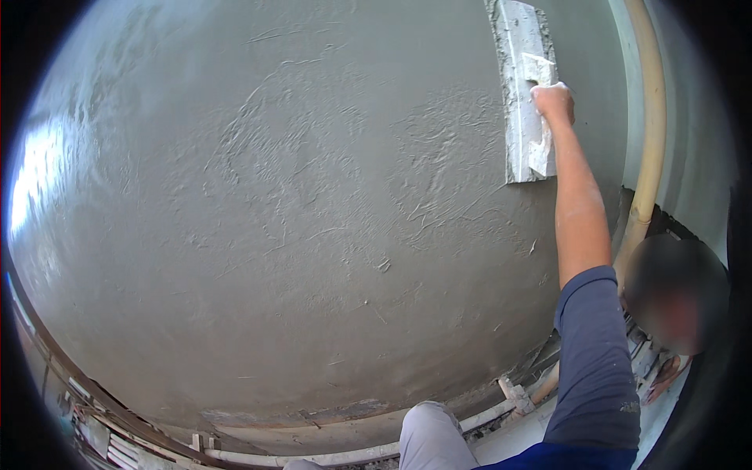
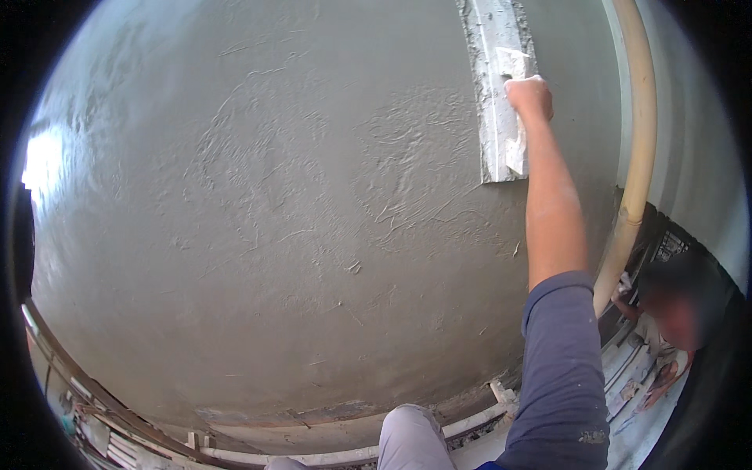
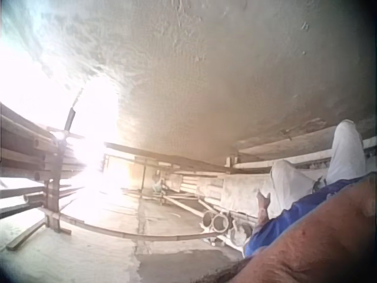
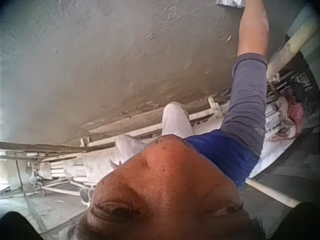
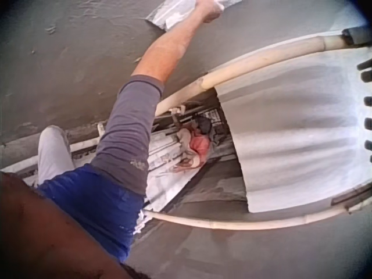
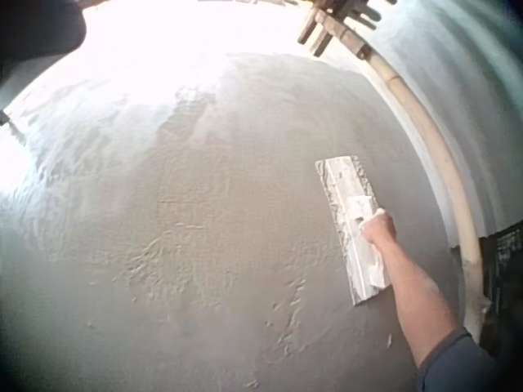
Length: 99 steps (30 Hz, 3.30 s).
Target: The person touches the wall surface with their hand and smooths plaster over the wall using a plastering trowel.
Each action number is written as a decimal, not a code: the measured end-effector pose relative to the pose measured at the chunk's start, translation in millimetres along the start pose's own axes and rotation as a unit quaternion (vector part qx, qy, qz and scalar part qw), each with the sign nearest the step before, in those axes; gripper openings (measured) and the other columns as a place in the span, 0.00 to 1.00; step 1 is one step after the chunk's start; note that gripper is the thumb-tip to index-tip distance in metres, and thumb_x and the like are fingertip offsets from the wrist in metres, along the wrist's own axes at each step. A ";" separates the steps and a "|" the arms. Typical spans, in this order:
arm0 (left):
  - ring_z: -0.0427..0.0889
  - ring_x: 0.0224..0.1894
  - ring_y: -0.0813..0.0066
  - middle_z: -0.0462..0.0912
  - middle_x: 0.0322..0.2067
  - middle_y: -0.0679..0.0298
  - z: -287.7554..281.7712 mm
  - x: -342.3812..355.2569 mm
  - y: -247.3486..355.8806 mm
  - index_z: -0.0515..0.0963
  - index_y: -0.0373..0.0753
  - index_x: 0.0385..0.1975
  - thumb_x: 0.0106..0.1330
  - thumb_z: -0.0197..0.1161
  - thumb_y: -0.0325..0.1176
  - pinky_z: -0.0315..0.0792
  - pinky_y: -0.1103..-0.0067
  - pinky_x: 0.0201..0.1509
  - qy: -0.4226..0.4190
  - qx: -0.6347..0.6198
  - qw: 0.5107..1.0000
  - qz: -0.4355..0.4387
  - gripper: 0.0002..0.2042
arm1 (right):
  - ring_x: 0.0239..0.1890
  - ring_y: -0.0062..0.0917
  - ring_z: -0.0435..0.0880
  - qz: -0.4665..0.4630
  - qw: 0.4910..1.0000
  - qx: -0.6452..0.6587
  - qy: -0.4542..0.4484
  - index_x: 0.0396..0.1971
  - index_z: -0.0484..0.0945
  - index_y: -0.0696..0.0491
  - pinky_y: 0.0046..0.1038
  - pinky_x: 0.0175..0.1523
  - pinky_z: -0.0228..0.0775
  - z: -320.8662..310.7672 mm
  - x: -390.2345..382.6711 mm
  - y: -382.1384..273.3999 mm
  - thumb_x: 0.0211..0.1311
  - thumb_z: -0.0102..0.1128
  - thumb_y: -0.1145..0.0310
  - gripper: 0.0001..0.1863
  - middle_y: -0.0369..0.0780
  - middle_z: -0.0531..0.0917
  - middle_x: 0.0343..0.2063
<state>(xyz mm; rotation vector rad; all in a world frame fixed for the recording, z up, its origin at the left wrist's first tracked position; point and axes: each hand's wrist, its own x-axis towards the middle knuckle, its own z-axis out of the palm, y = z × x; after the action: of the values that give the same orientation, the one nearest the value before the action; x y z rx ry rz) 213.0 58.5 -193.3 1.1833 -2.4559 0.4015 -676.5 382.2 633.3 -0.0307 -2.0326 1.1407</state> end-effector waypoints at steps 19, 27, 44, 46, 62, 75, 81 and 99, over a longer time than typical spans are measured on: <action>0.57 0.64 0.40 0.58 0.61 0.33 -106.5 10.9 -15.0 0.46 0.25 0.66 0.54 0.69 0.38 0.55 0.64 0.68 -0.197 -0.184 0.943 -0.194 0.46 | 0.27 0.29 0.80 0.234 0.944 0.231 -0.014 0.25 0.82 0.55 0.31 0.33 0.70 142.0 23.5 426.1 0.51 0.62 0.62 0.11 0.40 0.82 0.24; 0.57 0.64 0.39 0.58 0.60 0.34 -137.9 39.6 -2.9 0.46 0.26 0.66 0.55 0.68 0.40 0.55 0.62 0.67 -0.124 -0.245 0.947 -0.168 0.46 | 0.44 0.40 0.81 0.155 0.952 -0.241 -0.109 0.36 0.81 0.57 0.37 0.50 0.70 181.7 -175.5 541.1 0.55 0.55 0.49 0.24 0.49 0.83 0.37; 0.54 0.66 0.42 0.52 0.64 0.36 -144.1 34.8 1.2 0.43 0.29 0.68 0.57 0.66 0.38 0.51 0.62 0.68 -0.206 -0.230 0.929 -0.204 0.45 | 0.15 0.23 0.71 0.158 0.728 0.591 -0.309 0.30 0.71 0.55 0.26 0.20 0.67 97.4 -248.0 237.5 0.46 0.59 0.73 0.10 0.37 0.72 0.18; 0.54 0.66 0.42 0.52 0.64 0.36 -137.0 23.9 0.6 0.43 0.29 0.68 0.57 0.66 0.38 0.52 0.62 0.68 -0.211 -0.233 0.926 -0.209 0.45 | 0.15 0.24 0.73 0.128 0.749 0.564 -0.324 0.25 0.73 0.58 0.26 0.19 0.68 83.1 -270.1 179.6 0.44 0.60 0.75 0.07 0.39 0.74 0.16; 0.58 0.63 0.39 0.56 0.61 0.33 -113.3 -34.3 3.6 0.43 0.29 0.68 0.58 0.67 0.41 0.57 0.62 0.66 -0.223 -0.207 0.902 -0.306 0.46 | 0.16 0.21 0.76 -0.037 0.666 0.499 -0.553 0.31 0.72 0.59 0.26 0.21 0.67 80.7 -454.5 -53.1 0.40 0.60 0.80 0.13 0.38 0.78 0.19; 0.62 0.61 0.39 0.62 0.57 0.32 -95.7 -113.6 -4.2 0.49 0.23 0.64 0.54 0.69 0.42 0.61 0.63 0.64 -0.166 -0.290 0.878 -0.341 0.45 | 0.15 0.19 0.77 -0.042 0.860 0.427 -0.277 0.28 0.76 0.60 0.25 0.21 0.68 63.5 -361.1 -33.3 0.42 0.66 0.71 0.12 0.38 0.79 0.16; 0.63 0.60 0.39 0.63 0.57 0.34 -86.6 -95.5 11.8 0.50 0.24 0.64 0.55 0.69 0.47 0.62 0.62 0.63 -0.204 -0.223 0.914 -0.272 0.46 | 0.16 0.25 0.78 -0.025 0.837 0.424 -0.345 0.26 0.76 0.60 0.29 0.23 0.71 85.1 -326.8 3.4 0.39 0.66 0.72 0.12 0.40 0.79 0.16; 0.57 0.64 0.43 0.54 0.63 0.36 -125.7 -14.5 32.0 0.44 0.27 0.67 0.56 0.68 0.39 0.54 0.63 0.68 -0.220 -0.282 0.890 -0.285 0.46 | 0.27 0.45 0.83 -0.405 0.913 -0.040 -0.020 0.35 0.77 0.58 0.42 0.33 0.76 44.7 -244.7 93.8 0.43 0.63 0.67 0.17 0.49 0.82 0.25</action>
<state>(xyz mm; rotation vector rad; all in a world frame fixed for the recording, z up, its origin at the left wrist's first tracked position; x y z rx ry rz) 222.9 139.5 -91.4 1.7391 -2.1422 -0.7705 -568.2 314.8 400.1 0.7339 -1.8235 0.5250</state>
